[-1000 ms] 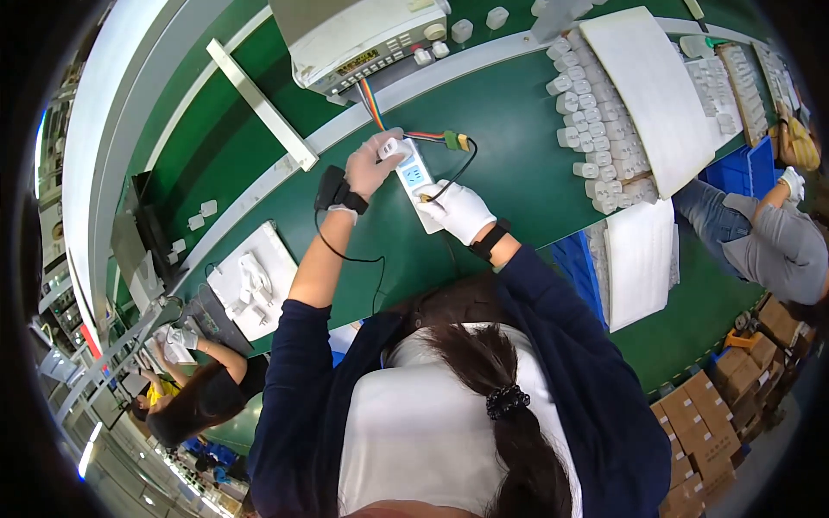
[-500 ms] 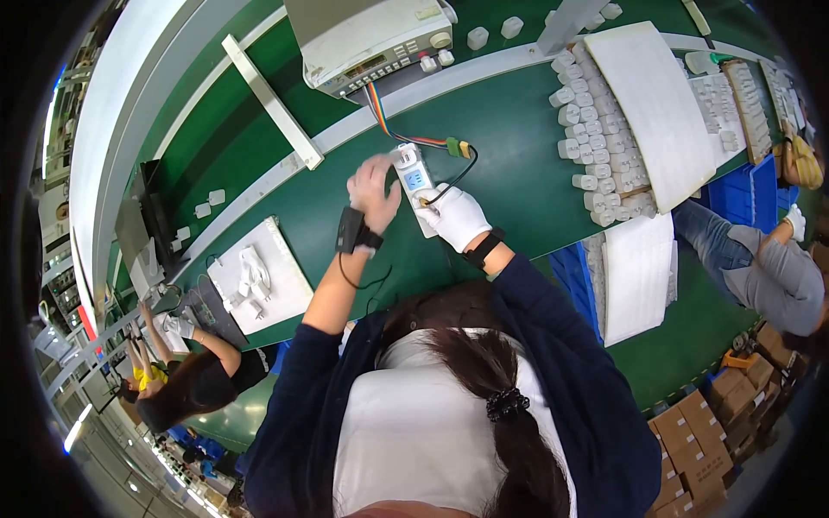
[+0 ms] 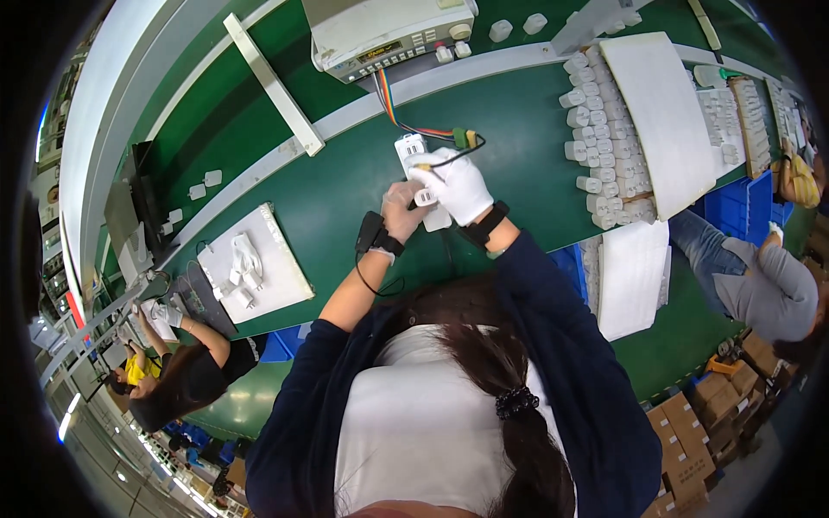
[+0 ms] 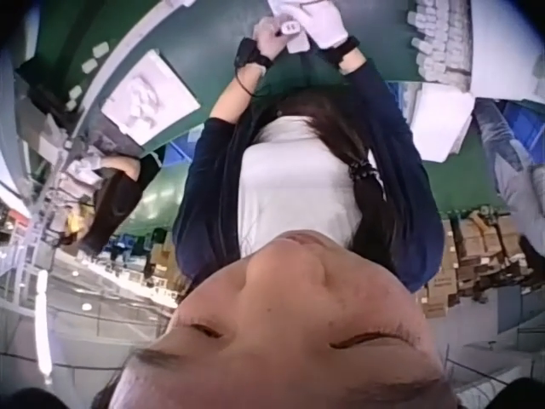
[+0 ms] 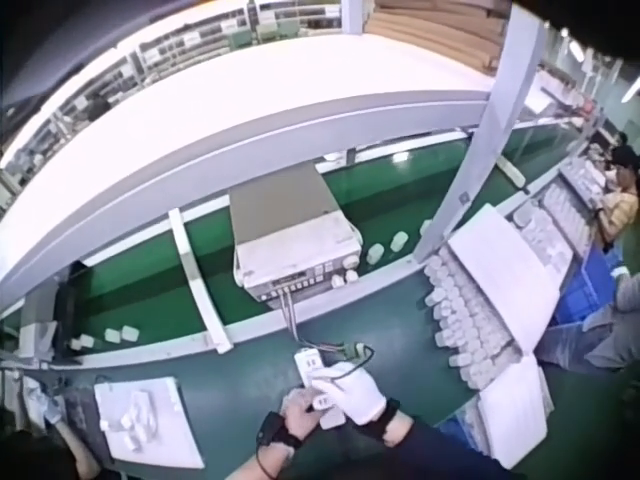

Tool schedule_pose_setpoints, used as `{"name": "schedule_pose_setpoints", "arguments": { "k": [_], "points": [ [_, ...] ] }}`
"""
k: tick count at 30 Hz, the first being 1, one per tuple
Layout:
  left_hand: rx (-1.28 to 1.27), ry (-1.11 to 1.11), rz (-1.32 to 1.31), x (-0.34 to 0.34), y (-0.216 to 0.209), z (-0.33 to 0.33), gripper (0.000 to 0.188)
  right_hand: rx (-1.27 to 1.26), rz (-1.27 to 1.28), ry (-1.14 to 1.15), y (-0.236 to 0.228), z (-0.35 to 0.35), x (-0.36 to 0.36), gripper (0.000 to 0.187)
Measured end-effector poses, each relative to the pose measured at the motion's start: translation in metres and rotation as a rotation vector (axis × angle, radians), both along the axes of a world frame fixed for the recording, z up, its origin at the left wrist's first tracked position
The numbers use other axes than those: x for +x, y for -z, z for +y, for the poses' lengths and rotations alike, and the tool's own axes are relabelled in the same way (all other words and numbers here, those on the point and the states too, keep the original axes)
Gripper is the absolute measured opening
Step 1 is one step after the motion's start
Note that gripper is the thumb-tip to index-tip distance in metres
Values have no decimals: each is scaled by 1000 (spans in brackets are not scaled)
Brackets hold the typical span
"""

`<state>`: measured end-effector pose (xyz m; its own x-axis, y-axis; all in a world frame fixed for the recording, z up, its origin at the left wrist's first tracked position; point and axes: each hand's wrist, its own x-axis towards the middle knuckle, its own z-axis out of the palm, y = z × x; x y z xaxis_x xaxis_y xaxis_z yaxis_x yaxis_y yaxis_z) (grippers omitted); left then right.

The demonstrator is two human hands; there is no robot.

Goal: The person tests power adapters by picking each one from a conveyor belt, plugging it into a power strip, and touching a probe to it before returning it to the belt.

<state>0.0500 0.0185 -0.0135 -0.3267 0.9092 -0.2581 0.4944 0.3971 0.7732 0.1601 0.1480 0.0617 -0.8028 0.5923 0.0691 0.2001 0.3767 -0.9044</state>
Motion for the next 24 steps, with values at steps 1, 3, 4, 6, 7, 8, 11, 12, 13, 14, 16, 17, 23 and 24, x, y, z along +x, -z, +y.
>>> {"name": "schedule_pose_setpoints", "arguments": {
  "k": [1,3,4,6,7,8,11,12,13,14,16,17,23,24],
  "points": [
    [181,13,-21,-2,1,-2,51,-55,14,59,12,7,-5,19],
    [348,17,-49,-10,-3,-7,54,-124,19,111,31,15,-13,19],
    [413,-74,-74,-18,-9,-5,57,-128,-1,118,39,19,-15,19],
    [506,-235,-170,-52,-20,1,59,-128,-26,119,45,26,-22,20],
    [530,-301,-254,-75,-28,9,58,-131,-31,111,43,28,-25,20],
    [450,-291,30,-101,-35,20,54,8,-137,76,40,30,-26,20],
    [322,-362,459,-176,-33,53,48,286,-337,-17,33,30,-27,19],
    [322,-368,321,-196,-32,63,48,300,-331,-10,35,28,-28,19],
    [324,-374,185,-215,-30,73,49,313,-324,-3,37,27,-27,19],
    [309,-322,291,-230,-18,88,46,328,-315,4,41,27,-32,19],
    [222,-214,495,-262,14,95,42,297,-288,4,35,21,-42,18],
    [161,-117,555,-264,18,103,42,294,-272,-19,37,22,-40,18],
    [413,-100,570,-259,-4,98,49,145,-191,54,48,22,-33,18],
    [269,-98,640,-275,-11,87,51,149,-191,40,49,23,-32,18]
  ]
}}
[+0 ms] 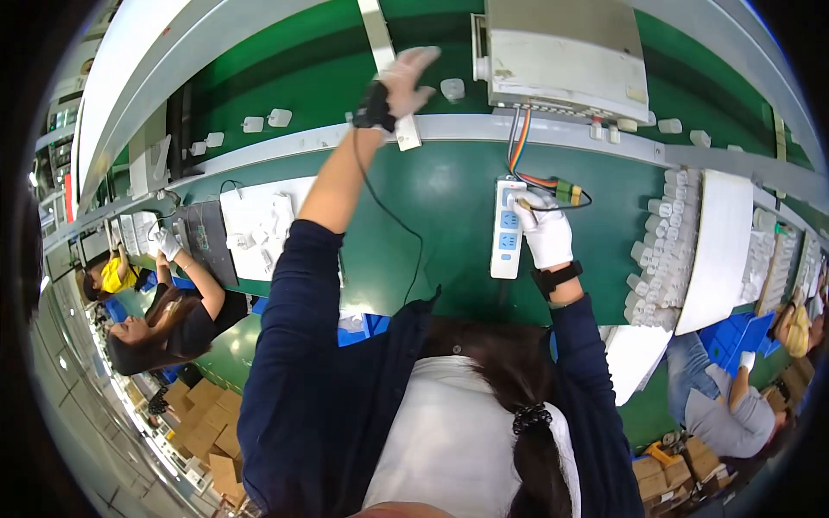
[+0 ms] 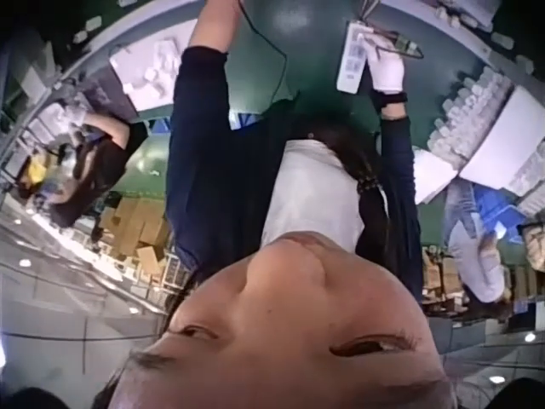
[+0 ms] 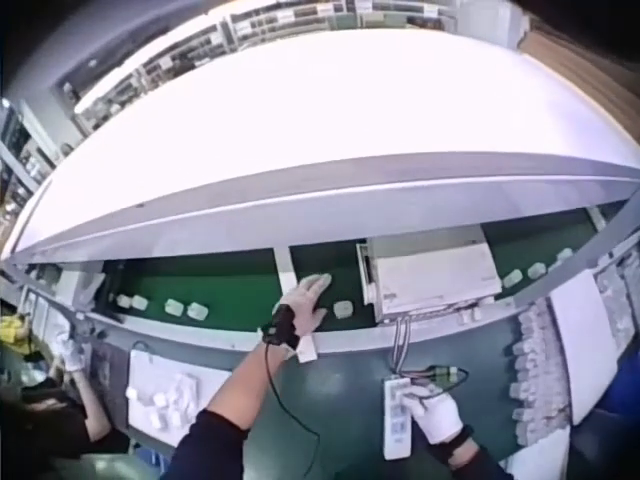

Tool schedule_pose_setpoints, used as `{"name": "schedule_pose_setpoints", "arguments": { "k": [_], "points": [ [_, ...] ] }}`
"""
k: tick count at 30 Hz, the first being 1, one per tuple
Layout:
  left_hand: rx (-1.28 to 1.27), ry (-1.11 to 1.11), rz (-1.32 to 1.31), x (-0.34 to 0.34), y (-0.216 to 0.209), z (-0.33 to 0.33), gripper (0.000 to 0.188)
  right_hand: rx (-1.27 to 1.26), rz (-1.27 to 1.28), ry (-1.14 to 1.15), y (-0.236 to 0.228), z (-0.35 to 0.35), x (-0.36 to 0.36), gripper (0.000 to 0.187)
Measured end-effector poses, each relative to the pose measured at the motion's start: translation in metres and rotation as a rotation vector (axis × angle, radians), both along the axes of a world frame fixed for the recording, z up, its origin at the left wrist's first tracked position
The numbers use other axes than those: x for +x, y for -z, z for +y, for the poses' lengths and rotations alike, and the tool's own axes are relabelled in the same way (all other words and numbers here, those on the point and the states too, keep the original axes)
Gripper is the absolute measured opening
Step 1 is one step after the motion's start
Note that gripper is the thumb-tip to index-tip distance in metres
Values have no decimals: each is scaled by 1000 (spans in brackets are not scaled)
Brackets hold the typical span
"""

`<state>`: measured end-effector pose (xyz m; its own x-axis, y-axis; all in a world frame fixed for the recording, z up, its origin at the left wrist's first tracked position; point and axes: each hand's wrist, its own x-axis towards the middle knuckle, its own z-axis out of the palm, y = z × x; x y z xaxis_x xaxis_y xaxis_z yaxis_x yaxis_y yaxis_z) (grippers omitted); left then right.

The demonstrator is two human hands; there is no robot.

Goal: The person tests power adapters by picking each one from a conveyor belt, plugging it into a power strip, and touching a probe to it before returning it to the belt.

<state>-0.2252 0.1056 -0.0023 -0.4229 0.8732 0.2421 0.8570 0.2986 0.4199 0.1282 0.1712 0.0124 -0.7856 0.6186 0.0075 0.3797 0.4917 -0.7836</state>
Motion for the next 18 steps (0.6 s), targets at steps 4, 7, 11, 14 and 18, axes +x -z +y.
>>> {"name": "schedule_pose_setpoints", "arguments": {
  "k": [4,7,11,14,18],
  "points": [
    [-479,-330,396,-102,6,-94,35,-183,-29,41,0,-3,1,18],
    [-798,-535,545,-148,47,-177,21,-207,-49,44,-7,-4,-1,17],
    [-876,-473,434,-152,54,-215,26,-229,-37,34,-17,-3,-6,18],
    [-896,-462,477,-129,39,-207,33,-227,-69,57,-17,-2,-2,18],
    [51,-377,-59,-56,33,-164,34,-145,-44,40,-17,-2,-2,20]
  ]
}}
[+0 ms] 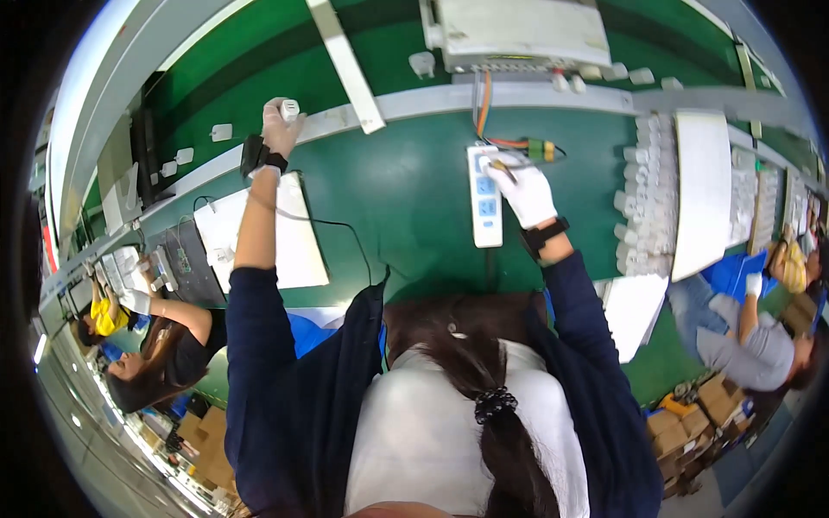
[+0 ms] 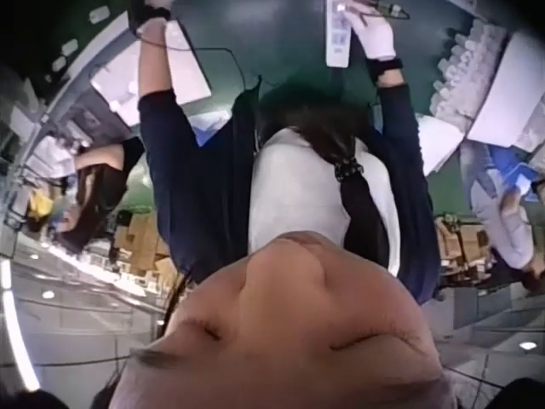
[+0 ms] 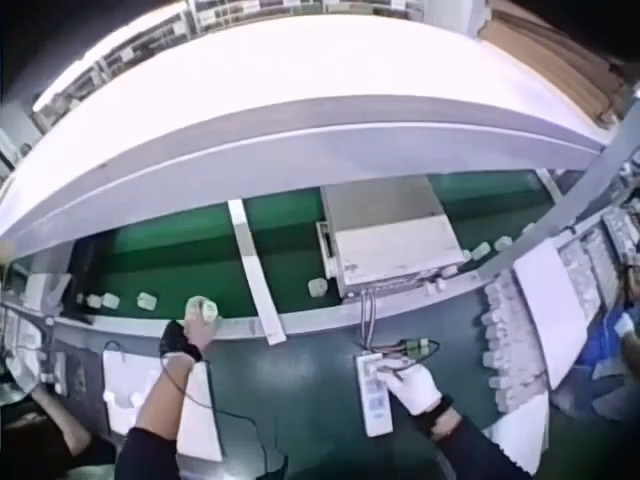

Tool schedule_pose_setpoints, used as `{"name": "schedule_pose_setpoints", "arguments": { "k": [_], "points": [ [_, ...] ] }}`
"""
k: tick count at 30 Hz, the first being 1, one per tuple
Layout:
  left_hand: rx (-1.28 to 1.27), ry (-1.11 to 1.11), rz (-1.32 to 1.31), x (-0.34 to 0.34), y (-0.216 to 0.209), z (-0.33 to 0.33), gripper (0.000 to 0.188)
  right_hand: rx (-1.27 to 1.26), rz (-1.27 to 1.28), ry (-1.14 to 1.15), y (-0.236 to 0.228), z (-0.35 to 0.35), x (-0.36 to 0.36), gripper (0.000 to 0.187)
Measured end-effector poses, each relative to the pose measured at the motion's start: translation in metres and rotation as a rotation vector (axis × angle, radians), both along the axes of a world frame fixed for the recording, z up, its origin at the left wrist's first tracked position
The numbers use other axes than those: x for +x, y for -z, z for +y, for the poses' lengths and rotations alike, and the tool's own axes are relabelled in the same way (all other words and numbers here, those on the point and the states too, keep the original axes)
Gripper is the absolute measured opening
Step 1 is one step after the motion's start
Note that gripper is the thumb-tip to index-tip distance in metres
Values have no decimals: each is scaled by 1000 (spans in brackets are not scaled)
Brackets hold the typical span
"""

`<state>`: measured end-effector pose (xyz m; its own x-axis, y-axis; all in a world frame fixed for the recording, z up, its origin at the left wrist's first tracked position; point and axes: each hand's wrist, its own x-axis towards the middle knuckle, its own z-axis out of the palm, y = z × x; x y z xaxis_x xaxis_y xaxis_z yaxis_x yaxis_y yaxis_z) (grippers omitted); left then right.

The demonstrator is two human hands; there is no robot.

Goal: The person tests power adapters by picking each one from a conveyor belt, plugging it into a power strip, and touching a probe to it before returning it to the belt.

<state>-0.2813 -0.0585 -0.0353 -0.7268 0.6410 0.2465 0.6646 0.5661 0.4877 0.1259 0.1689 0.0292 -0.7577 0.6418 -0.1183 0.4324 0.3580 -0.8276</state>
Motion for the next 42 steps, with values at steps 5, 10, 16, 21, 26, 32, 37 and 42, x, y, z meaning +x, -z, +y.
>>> {"name": "schedule_pose_setpoints", "arguments": {
  "k": [5,10,16,21,26,32,37,42],
  "points": [
    [174,350,-290,194,-40,56,34,129,-118,-5,3,-12,34,26],
    [106,365,-773,315,-31,73,42,185,-192,-41,-7,-24,79,32],
    [-144,520,-550,322,-42,86,42,143,-213,-25,10,-31,116,32],
    [-191,631,-203,334,-36,86,42,154,-139,-39,13,-28,108,33],
    [-81,660,-171,334,-36,86,47,-3,-88,-7,-2,-8,69,31],
    [233,350,-621,305,-46,104,55,22,-64,-57,-5,7,22,28],
    [59,488,-595,279,-14,134,48,124,72,-237,-9,15,-1,24],
    [102,495,-740,280,-15,132,46,-209,249,-78,-24,-3,33,19]
  ]
}}
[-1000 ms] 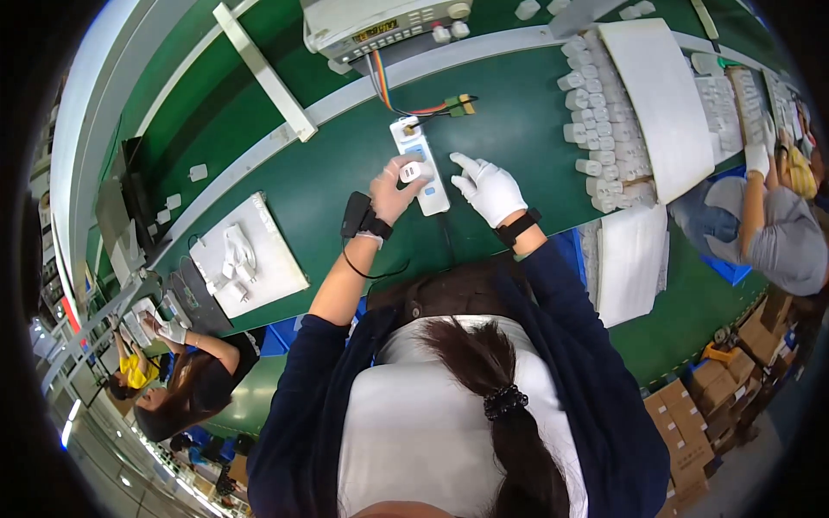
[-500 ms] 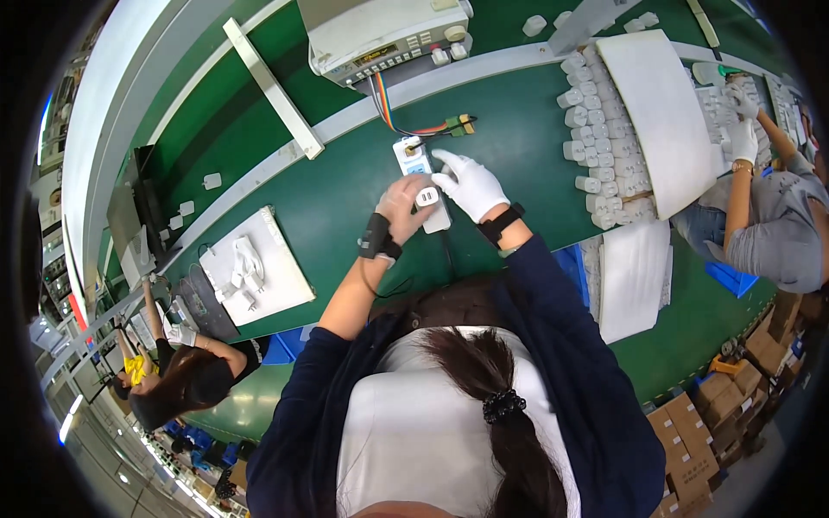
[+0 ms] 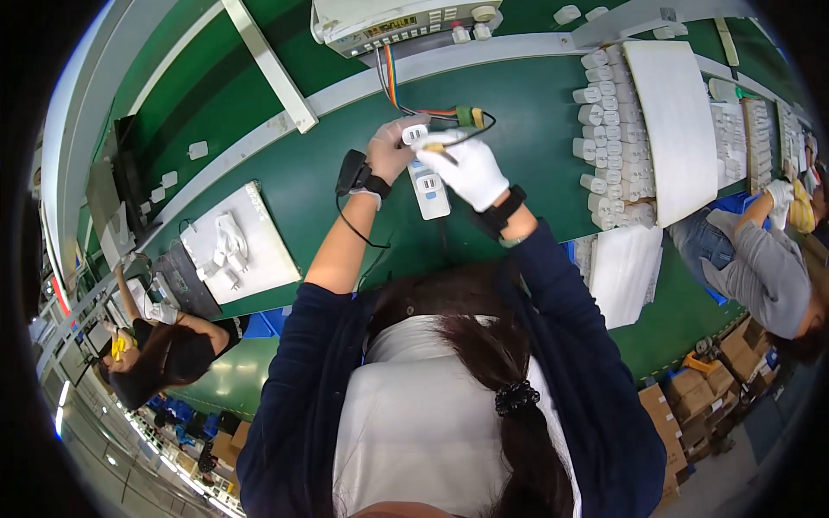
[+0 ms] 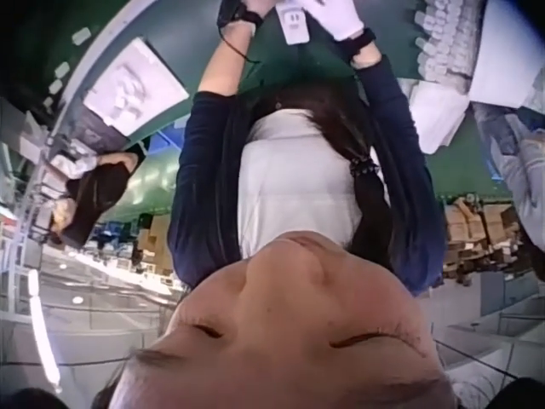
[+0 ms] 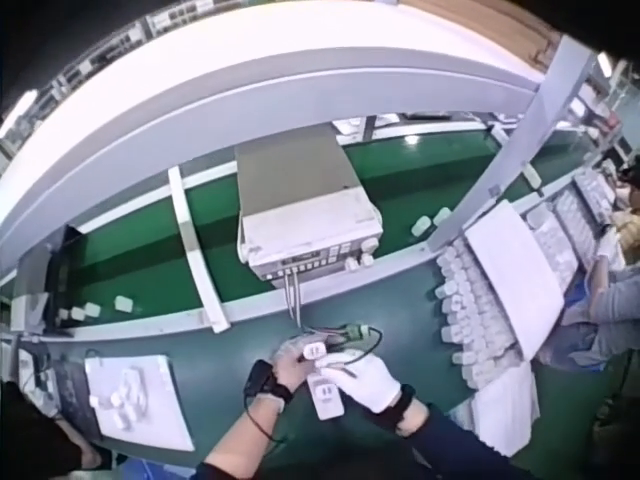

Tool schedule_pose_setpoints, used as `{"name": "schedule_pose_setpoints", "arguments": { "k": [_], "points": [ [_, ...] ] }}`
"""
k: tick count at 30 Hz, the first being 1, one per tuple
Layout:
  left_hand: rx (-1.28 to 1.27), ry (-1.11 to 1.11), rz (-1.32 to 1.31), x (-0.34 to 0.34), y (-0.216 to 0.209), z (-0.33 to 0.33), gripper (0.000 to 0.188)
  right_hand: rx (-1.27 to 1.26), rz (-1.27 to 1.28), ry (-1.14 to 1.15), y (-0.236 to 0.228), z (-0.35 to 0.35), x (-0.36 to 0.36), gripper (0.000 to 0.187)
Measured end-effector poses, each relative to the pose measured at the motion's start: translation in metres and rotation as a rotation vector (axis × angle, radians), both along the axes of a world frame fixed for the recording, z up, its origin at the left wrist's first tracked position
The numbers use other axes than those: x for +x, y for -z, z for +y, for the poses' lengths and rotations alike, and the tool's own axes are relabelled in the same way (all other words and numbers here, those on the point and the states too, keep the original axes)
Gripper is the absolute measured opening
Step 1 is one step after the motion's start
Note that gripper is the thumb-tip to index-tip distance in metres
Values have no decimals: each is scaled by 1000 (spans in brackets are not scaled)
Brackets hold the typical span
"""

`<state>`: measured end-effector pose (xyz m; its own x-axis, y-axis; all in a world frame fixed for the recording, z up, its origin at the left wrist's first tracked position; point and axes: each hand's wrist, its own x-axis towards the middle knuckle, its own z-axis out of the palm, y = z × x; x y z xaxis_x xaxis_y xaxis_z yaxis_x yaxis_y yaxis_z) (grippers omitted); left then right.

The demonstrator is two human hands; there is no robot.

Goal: The person tests power adapters by picking each one from a conveyor belt, plugging it into a power strip, and touching a probe to it before returning it to the belt.

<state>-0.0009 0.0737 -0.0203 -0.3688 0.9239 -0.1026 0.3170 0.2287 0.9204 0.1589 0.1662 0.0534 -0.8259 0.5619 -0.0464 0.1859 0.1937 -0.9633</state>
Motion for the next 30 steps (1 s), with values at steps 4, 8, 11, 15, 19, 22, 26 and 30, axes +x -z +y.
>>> {"name": "schedule_pose_setpoints", "arguments": {
  "k": [4,8,11,15,19,22,26,30],
  "points": [
    [34,-111,-145,-5,-14,5,53,-64,-216,-85,10,-12,24,19],
    [189,-423,-383,-37,-29,21,55,257,-335,-135,14,-17,31,18],
    [105,-467,312,-95,-3,30,51,472,-324,-137,14,-21,28,15],
    [-276,-163,736,-176,12,54,46,619,-305,-132,4,-26,23,12],
    [3,-106,406,-203,31,49,44,687,-325,-163,-3,-31,16,10],
    [-598,31,717,-193,-1,66,46,691,-353,-122,-1,-33,21,10],
    [0,-254,1052,-262,5,9,21,672,-335,-121,-3,-33,15,13],
    [-714,-285,1172,-334,-7,-72,14,629,-385,-76,1,-35,19,12]
  ]
}}
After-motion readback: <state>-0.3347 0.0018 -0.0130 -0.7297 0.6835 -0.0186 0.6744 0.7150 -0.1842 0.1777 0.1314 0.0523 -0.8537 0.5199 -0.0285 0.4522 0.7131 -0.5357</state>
